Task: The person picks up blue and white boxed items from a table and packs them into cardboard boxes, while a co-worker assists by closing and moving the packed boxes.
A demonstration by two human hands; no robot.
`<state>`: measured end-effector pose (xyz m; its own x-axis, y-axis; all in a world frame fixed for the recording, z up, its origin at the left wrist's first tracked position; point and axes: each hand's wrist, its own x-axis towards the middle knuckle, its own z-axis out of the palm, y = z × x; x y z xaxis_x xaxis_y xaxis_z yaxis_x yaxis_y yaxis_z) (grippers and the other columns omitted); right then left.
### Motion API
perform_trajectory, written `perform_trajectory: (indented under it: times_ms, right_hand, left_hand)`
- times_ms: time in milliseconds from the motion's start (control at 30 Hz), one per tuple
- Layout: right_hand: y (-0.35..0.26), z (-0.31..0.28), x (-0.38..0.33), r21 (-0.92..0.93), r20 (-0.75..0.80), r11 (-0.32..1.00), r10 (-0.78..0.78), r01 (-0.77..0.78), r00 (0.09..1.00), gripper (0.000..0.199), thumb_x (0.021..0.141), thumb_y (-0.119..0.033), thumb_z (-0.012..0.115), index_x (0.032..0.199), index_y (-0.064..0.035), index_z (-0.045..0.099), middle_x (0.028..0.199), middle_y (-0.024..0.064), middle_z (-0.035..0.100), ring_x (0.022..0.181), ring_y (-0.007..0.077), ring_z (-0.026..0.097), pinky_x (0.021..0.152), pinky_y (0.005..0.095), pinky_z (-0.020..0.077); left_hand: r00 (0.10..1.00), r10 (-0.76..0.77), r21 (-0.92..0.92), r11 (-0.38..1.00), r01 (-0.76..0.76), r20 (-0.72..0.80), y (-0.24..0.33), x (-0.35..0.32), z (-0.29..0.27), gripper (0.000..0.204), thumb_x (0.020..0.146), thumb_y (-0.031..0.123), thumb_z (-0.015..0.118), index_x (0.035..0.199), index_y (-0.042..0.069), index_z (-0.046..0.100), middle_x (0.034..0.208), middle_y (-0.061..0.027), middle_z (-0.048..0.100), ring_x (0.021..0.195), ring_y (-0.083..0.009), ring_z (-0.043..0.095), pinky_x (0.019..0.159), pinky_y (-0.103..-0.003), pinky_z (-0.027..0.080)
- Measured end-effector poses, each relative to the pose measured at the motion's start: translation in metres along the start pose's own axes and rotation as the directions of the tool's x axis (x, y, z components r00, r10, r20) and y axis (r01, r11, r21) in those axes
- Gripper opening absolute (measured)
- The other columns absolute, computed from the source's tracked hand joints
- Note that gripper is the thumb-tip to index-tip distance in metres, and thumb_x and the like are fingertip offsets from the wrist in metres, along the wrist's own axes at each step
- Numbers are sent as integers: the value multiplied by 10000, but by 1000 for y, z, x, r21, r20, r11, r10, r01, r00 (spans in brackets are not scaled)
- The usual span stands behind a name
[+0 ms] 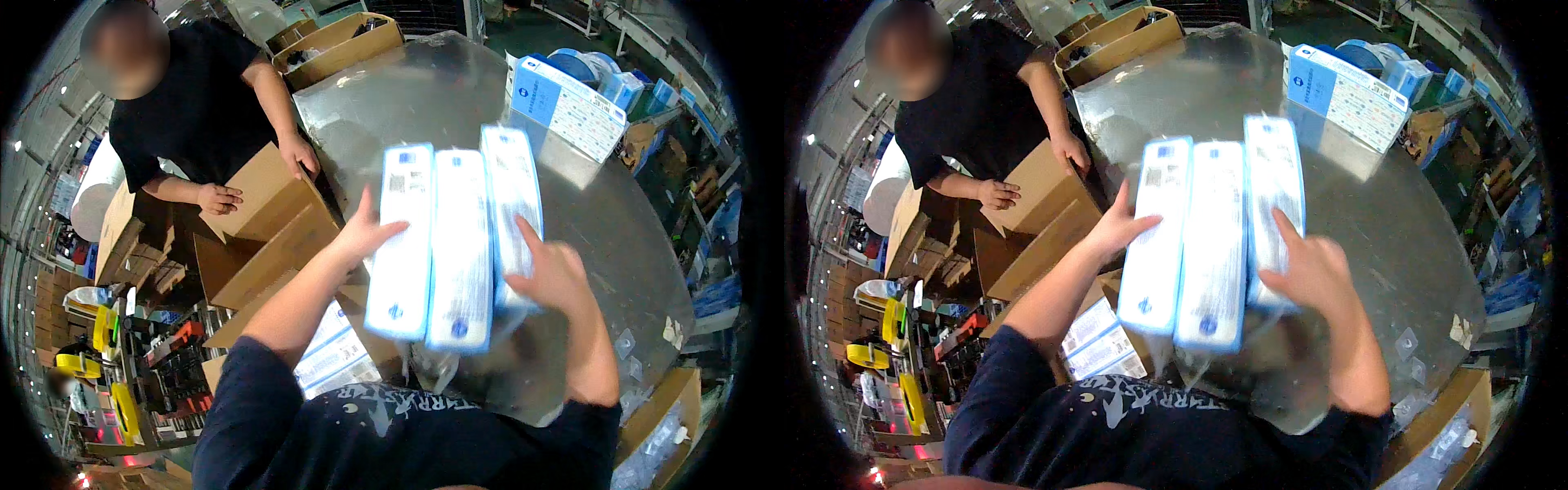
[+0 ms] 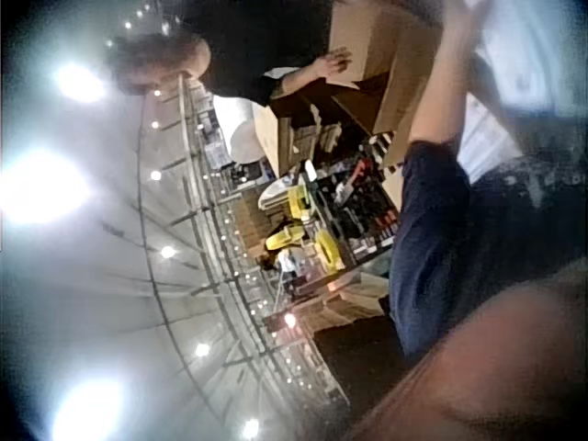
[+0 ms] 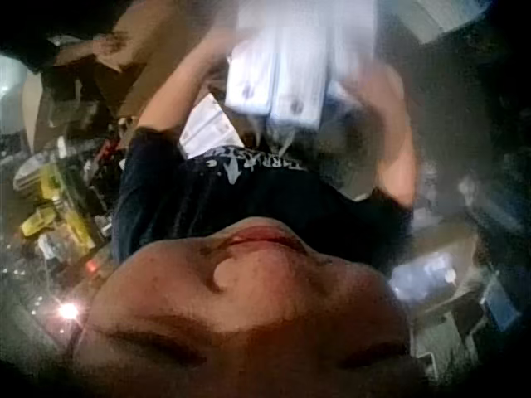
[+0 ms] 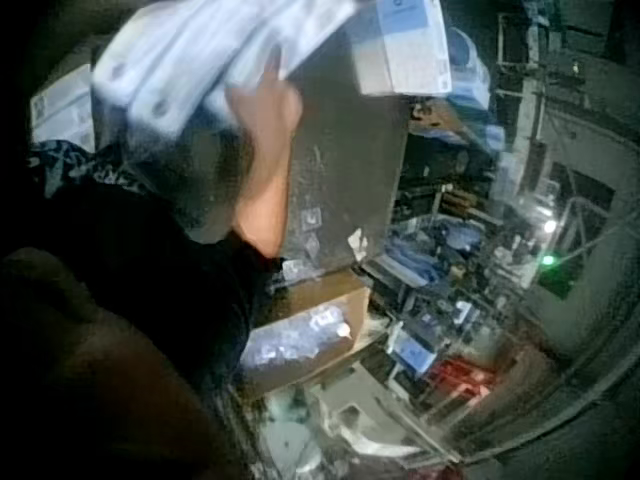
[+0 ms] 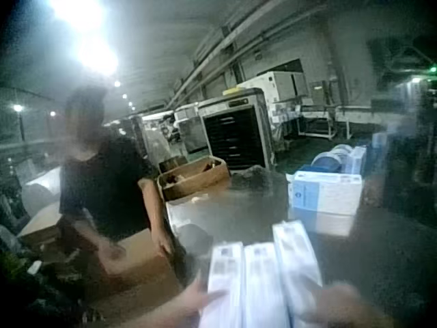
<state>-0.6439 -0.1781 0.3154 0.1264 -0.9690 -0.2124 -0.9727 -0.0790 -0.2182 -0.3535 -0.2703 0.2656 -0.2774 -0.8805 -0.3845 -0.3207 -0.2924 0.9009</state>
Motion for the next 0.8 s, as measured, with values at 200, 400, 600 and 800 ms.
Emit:
perform_trajectory:
  times_ms: [200,400,600,800]
  right_hand:
    - [92,110,-29,975,188,85,174,-205,967,753,773,-362,586,1326,50,284,1247,185,457,1186,271,406,988,375,320]
    - [39,53,-84,972,-166,183,86,148,982,738,641,-255,711,1246,24,394,1130,127,550,999,243,554,821,358,463]
    - [-19,102,-141,607,-131,790,205,-85,970,705,606,-127,774,1215,-2,441,1175,96,518,1063,204,499,924,349,387]
    - [-104,41,-148,651,-54,754,168,-93,984,454,743,-227,701,1134,-50,554,1123,105,578,1037,206,529,909,311,410]
  left_hand:
    - [847,-60,-284,928,243,529,-70,-38,22,700,774,397,629,1274,-21,373,1198,-179,498,1071,-277,524,863,-383,467]
    - [855,337,-389,904,-178,393,-20,-83,-5,703,681,185,706,1268,18,358,1181,-150,508,1078,-249,506,899,-376,438]
    - [778,504,-32,846,-532,374,-76,-124,-8,715,583,172,775,1205,18,457,1129,-123,546,1079,-245,504,915,-384,420]
    - [876,439,365,796,-483,201,-32,-210,-93,650,564,299,815,1076,4,545,1092,-139,561,1009,-228,538,844,-367,462]
